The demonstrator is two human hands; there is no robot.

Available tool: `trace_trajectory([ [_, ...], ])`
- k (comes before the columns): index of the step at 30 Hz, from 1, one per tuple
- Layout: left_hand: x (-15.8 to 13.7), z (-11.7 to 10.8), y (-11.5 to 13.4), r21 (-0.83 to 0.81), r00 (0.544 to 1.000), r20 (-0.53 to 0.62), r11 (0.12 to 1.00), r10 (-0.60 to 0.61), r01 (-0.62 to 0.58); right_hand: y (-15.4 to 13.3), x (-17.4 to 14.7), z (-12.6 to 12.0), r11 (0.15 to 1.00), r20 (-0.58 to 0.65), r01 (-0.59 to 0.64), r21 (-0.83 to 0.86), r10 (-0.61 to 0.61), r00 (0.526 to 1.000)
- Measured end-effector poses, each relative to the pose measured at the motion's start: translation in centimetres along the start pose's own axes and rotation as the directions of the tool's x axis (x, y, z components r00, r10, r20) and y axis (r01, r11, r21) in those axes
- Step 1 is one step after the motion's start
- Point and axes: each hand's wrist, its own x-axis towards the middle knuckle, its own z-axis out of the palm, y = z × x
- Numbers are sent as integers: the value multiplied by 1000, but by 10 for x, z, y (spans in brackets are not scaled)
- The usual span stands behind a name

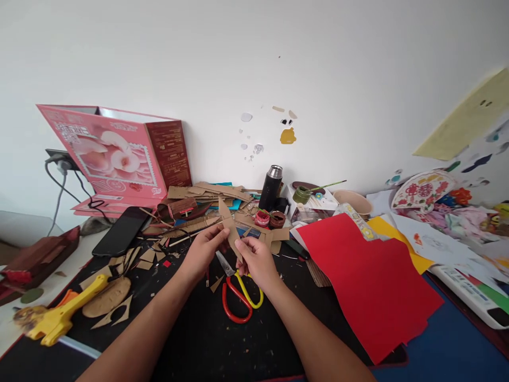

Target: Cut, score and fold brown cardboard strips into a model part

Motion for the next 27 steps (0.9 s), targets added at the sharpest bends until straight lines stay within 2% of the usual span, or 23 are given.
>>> trace_trajectory([
  [3,-1,1,1,154,999,36,988,18,-23,8,-5,-7,998,-24,28,-56,-29,999],
  [9,-4,3,-1,172,998,55,985,-36,27,9,-11,-15,984,-27,102,-144,-107,994],
  [12,-6,6,0,182,998,60,983,-16,5,6,-11,-14,988,-6,116,-105,-117,993],
  [15,-6,8,1,145,999,17,988,48,-50,4,-10,-14,998,47,68,13,-68,997],
  [19,-5,6,-1,71,999,-41,997,32,-29,3,-9,-13,996,54,72,52,-75,996],
  [23,-4,4,-3,15,999,8,999,31,-31,2,-8,-13,992,4,114,51,-115,993],
  [27,-5,6,0,-70,998,59,997,29,-25,-1,-7,-16,984,53,58,169,-67,996],
])
